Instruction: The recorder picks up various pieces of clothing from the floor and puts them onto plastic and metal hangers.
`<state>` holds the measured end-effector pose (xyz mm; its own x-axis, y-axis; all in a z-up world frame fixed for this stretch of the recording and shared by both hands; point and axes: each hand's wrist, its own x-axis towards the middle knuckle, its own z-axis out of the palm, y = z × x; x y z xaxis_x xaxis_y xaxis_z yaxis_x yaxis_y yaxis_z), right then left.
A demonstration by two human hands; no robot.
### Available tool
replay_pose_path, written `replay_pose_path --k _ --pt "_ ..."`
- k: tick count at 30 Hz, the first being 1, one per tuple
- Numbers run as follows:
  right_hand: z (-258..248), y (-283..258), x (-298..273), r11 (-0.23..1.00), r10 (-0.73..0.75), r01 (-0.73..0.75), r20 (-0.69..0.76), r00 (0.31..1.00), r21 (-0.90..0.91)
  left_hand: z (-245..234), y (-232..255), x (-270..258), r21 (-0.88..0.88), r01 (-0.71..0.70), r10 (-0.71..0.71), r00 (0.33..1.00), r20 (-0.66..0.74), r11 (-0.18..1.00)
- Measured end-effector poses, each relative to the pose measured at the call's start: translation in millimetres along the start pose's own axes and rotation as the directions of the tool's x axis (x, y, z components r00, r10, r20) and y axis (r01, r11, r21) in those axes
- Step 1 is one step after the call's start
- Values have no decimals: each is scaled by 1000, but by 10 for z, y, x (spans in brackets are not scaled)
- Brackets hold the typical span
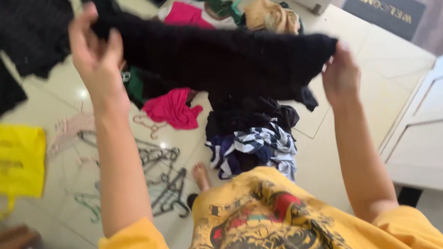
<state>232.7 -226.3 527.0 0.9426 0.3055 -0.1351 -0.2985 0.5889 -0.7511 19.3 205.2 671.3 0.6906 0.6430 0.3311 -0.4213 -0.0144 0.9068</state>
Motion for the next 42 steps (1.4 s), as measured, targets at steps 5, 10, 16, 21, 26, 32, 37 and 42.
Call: replay_pose_path --k 5,10,16,21,26,32,37,42 --pt "763 -537 -225 929 -320 304 48 946 213 208 1022 -537 -174 -152 169 981 90 973" --pt "-1134 1130 509 698 692 -706 141 708 119 7 1299 -1771 -641 93 81 968 236 762" --pt "960 1774 -134 555 744 -829 484 461 -63 -391 342 -3384 -168 495 -401 825 397 852" --pt "2533 1610 -1191 446 709 -870 676 200 -210 -897 -366 -4231 359 860 -878 445 -177 363" --pt "2272 2167 -1461 395 511 -834 847 -149 -385 -964 18 -3876 -586 268 -551 744 -378 765" --pt "1862 2655 -1609 254 770 -882 635 -65 -398 -1391 -689 -4179 -655 51 -475 731 -490 754" --pt "1837 2313 -2245 453 800 -736 594 87 -503 -1328 642 -4602 -545 -109 -323 704 -633 831" --pt "1586 2637 -2773 404 908 -521 258 330 -752 -1515 814 -5164 -533 -217 -201 761 -617 818"
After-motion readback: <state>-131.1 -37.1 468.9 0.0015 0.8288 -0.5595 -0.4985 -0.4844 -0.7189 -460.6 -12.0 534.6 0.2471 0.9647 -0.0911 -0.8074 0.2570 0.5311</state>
